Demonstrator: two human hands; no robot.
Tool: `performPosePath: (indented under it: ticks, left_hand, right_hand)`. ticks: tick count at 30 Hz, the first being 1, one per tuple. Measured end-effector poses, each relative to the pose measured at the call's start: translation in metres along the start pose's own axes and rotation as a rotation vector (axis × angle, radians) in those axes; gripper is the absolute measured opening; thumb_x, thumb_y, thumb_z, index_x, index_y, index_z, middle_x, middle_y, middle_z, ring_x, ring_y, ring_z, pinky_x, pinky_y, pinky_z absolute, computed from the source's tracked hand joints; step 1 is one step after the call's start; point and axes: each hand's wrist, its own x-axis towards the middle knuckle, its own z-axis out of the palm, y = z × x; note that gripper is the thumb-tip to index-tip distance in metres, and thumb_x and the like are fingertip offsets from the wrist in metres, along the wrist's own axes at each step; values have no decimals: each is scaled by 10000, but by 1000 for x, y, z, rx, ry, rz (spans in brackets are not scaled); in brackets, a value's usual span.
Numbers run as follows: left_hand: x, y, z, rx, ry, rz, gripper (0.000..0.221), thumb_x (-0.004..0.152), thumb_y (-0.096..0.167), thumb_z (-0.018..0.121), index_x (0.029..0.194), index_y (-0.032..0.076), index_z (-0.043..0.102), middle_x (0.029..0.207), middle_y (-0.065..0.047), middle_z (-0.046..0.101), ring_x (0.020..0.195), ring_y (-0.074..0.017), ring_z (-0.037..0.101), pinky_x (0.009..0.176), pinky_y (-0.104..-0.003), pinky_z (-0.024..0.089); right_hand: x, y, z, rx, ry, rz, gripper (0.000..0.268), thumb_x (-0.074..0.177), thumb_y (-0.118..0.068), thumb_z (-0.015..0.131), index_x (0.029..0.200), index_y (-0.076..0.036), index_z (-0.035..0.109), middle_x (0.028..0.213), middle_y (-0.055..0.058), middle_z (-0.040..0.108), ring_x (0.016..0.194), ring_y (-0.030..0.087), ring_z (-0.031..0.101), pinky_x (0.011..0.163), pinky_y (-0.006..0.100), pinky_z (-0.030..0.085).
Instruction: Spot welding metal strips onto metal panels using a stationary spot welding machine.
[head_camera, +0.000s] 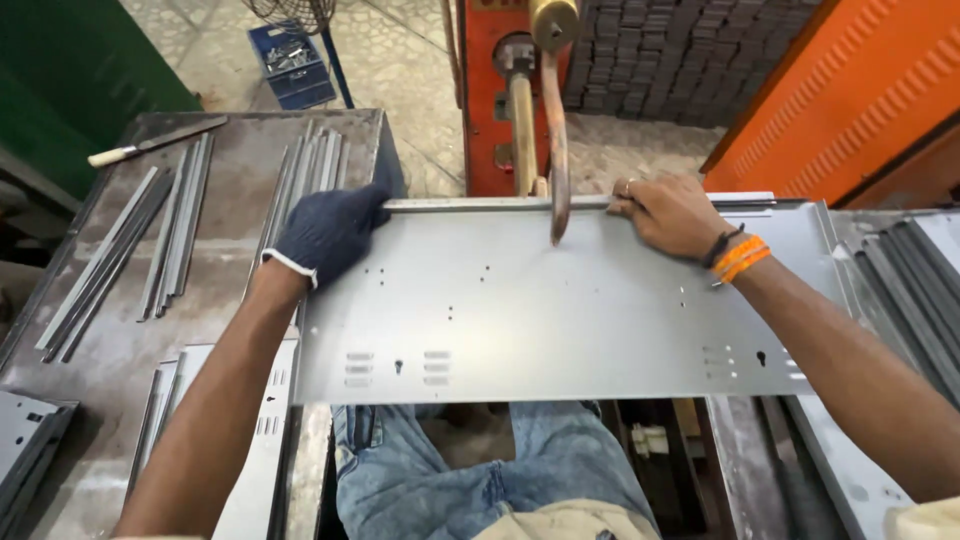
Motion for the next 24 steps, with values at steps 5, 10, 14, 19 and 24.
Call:
performPosePath:
  ticks: [5,10,14,19,24]
  left_hand:
    - [-24,30,3,44,-120,-48,280,820,124,627,1098,133,656,870,-185,730,803,-441,683,681,-574,500]
    - [-20,24,8,56,-108,-38,165,925,211,620,1070,137,648,839,-199,719,792,-450,678,694,-589,491]
    - [-20,27,4,77,-115,-40,158,963,246,615,1074,139,649,836,-217,710,798,-459,670,694,-593,487]
    - [-21,19,12,54,-114,-26,199,899,188,615,1090,138,644,845,-200,720,794,-448,677,688,-585,493]
    - [-21,21,10,17,-87,-17,187,909,199,618,1086,147,645,837,-182,729,788,-430,690,699,-567,507]
  right_hand:
    - [-52,-2,7,81,50,-42,213,998,-273,610,957,-74,672,726,187,675,707,389,669,661,517,473]
    - [-51,-1,8,59,115,-103,217,992,-243,614,895,-55,663,711,203,660,704,408,648,628,525,462]
    - [-55,-8,7,68,83,-72,214,1004,-226,613,913,-38,658,681,201,650,671,410,632,618,536,445]
    - [-52,-9,3,87,92,-83,202,992,-230,612,925,-50,672,648,195,639,643,390,640,611,527,447]
    - [-53,-7,12,66,125,-106,197,982,-235,624,944,-49,676,665,182,654,657,396,642,607,528,448]
